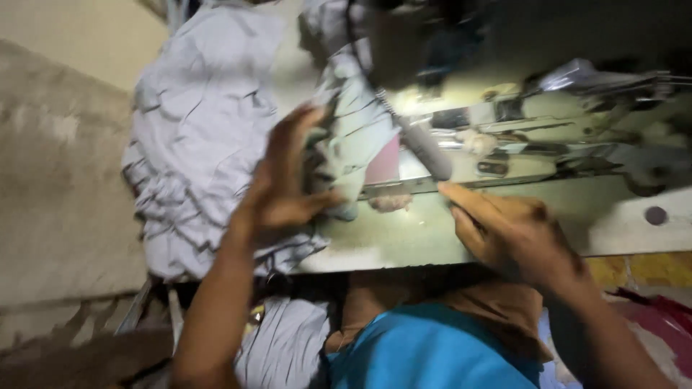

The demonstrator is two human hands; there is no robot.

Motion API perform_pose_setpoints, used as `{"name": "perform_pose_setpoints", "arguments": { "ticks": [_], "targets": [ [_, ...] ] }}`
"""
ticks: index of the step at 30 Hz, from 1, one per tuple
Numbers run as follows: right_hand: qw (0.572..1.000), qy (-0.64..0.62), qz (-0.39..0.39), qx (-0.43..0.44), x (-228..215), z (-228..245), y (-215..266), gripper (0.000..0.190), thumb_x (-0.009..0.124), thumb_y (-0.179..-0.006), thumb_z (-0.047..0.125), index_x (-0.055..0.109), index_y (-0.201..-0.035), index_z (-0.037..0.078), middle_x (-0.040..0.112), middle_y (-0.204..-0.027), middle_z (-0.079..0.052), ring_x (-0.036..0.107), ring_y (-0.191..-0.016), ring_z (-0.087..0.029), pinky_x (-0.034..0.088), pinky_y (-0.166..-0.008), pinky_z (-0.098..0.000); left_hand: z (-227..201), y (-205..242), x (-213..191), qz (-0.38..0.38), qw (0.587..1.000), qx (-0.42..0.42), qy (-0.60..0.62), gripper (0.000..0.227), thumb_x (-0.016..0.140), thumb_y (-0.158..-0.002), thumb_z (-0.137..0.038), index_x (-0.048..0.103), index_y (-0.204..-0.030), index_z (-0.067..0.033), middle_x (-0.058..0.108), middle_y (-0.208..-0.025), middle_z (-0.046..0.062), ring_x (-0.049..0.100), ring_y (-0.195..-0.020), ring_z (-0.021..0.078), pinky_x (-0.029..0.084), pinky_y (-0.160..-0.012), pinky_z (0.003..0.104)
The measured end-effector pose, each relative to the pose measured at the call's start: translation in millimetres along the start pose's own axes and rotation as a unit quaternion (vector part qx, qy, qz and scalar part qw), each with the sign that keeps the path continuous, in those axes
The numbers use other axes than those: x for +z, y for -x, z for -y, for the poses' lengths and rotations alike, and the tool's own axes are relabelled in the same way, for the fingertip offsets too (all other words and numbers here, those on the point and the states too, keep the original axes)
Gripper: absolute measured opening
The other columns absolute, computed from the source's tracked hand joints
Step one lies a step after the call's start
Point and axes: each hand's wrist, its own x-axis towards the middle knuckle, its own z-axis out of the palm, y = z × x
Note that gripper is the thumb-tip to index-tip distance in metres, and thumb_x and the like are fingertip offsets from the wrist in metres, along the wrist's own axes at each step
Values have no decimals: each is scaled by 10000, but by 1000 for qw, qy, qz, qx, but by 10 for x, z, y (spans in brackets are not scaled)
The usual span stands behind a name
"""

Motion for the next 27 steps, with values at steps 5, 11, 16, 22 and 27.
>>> {"name": "perform_pose_setpoints", "arguments": {
  "ticks": [5,11,16,22,27],
  "targets": [
    [989,-136,-22,55,-233,-209,289,241,578,-757,81,587,-998,95,646,-802,-77,602,-598,-158,460,-549,-260,593,192,220,204,935,-291,11,562,688,-544,-227,477,-1065,-207,634,-914,18,535,-753,113,441,-658,287],
    [965,-135,-77,212,-368,-1013,1444,270,555,-779,79,544,-1043,24,541,-615,-29,455,-481,-121,366,-507,-244,5,-411,-520,-48,997,-30,-56,417,391,-641,121,574,-1002,23,587,-915,130,551,-813,230,413,-711,292],
    [951,49,-94,289,-417,-2736,2533,159,355,-518,-114,455,-569,-2,445,-708,-135,408,-693,-270,283,-701,-367,-188,-666,-451,-106,968,174,-145,404,421,-647,194,525,-1031,125,486,-1002,258,462,-961,385,378,-866,427],
    [881,-19,-308,359,-445,-4061,2355,157,664,-1015,69,528,-1089,44,521,-956,-76,470,-840,-149,368,-715,-266,-70,-421,81,-74,994,30,-77,350,478,-772,4,421,-1116,39,390,-1158,290,440,-1030,382,416,-742,392],
    [924,-32,-193,329,-830,-3983,1750,100,644,-1045,24,550,-1057,55,556,-1039,-72,504,-959,-168,424,-753,-344,117,-165,378,-53,990,-133,-5,384,476,-734,-23,457,-1115,24,401,-1130,219,533,-925,281,455,-755,351]
  ]
}}
